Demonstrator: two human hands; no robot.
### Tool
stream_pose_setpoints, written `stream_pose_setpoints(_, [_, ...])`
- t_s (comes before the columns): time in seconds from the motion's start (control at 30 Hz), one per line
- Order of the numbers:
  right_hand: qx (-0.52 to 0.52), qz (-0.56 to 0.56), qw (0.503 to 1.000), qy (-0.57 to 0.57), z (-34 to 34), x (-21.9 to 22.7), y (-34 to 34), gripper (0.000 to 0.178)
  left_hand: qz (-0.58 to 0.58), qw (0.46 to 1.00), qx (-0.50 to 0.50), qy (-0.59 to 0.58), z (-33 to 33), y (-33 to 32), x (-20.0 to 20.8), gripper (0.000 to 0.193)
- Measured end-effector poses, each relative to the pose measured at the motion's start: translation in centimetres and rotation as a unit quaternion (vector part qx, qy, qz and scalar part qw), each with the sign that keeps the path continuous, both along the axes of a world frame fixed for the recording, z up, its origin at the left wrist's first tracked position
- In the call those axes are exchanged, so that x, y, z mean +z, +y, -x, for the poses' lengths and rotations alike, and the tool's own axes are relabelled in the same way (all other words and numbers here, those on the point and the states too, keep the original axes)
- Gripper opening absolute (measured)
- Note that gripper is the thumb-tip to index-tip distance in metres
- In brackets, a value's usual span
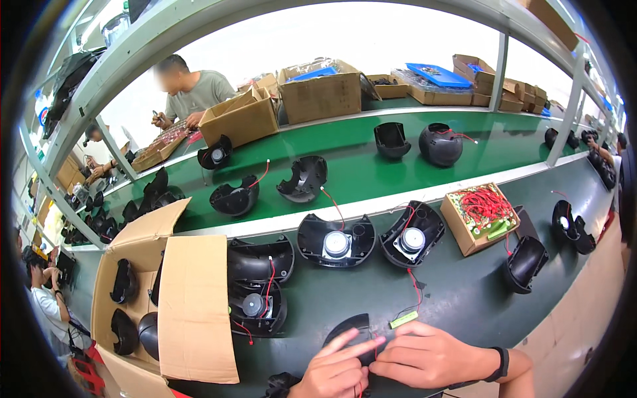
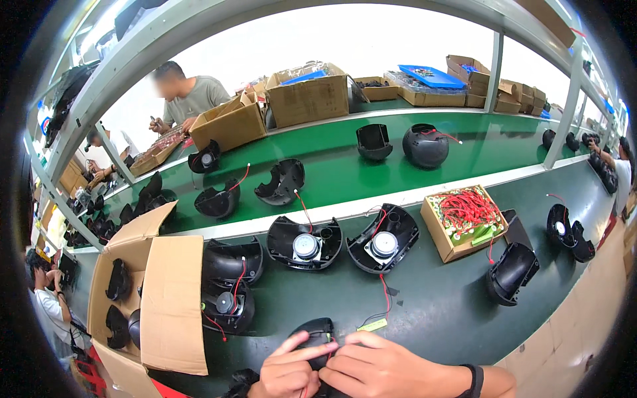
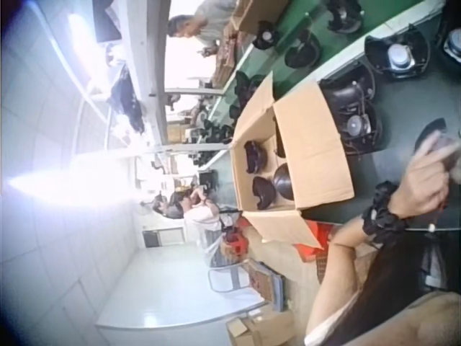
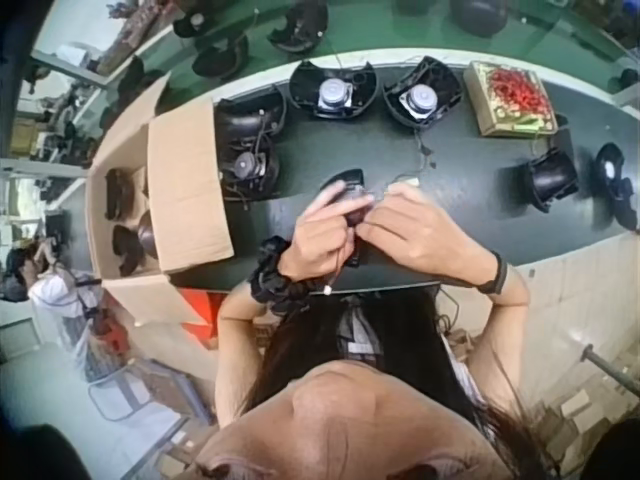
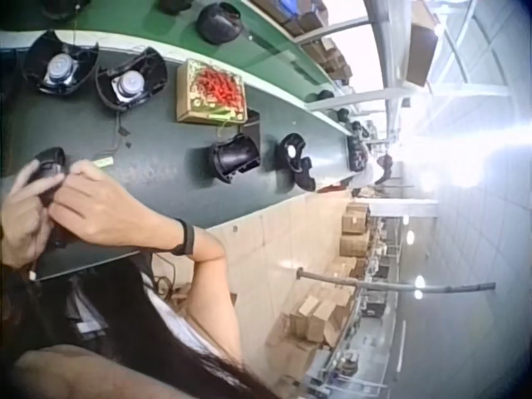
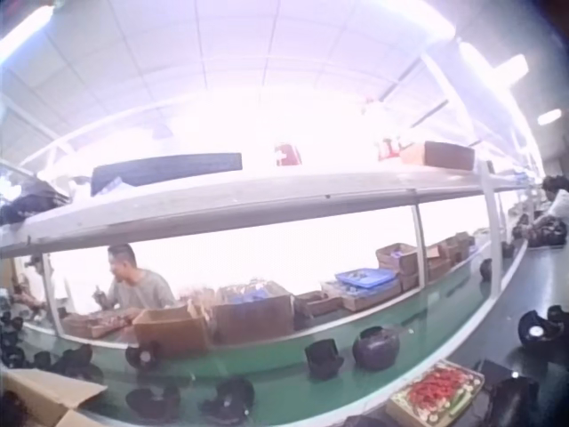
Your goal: Manually assembling small electronic speaker housings on a production line.
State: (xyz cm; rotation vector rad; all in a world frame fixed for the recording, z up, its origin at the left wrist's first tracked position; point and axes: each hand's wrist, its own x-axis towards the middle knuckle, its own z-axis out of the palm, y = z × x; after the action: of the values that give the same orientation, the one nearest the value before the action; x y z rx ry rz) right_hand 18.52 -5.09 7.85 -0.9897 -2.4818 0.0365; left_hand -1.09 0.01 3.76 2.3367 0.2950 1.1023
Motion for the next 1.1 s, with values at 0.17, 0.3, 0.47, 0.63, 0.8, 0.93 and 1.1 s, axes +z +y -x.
stream_pose_setpoints(0.17, [0.056,0.091,0.981,0.162,0.5,-0.8,0.7,0.023,0.005,0.997,-0.051,-0.059,-0.1,-0.2,-0.2,0.020])
stream_pose_setpoints(0.3, [0.050,0.174,0.960,0.215,0.2,-1.2,1.5,0.025,0.025,0.996,-0.034,-0.083,0.0,-0.5,-0.7,0.021])
stream_pose_setpoints(0.47, [-0.041,0.234,0.934,0.265,-2.0,-3.5,4.0,0.032,0.067,0.993,-0.041,-0.092,-0.2,-0.3,-1.2,0.027])
stream_pose_setpoints(0.63, [0.010,0.321,0.910,0.264,-2.0,-5.2,4.8,0.041,0.023,0.999,-0.024,-0.032,0.1,0.4,-1.4,0.030])
stream_pose_setpoints(0.8, [0.002,0.382,0.873,0.303,-2.1,-6.3,4.9,0.039,0.025,0.999,0.000,0.020,0.6,0.1,-1.5,0.031])
stream_pose_setpoints(0.93, [-0.012,0.410,0.857,0.312,-1.8,-6.5,4.5,0.042,0.039,0.999,0.017,0.014,0.8,-0.2,-1.8,0.031])
stream_pose_setpoints(1.1, [-0.028,0.379,0.857,0.349,-1.3,-7.0,4.1,0.038,0.034,0.999,0.021,-0.022,0.3,-0.3,-0.2,0.029])
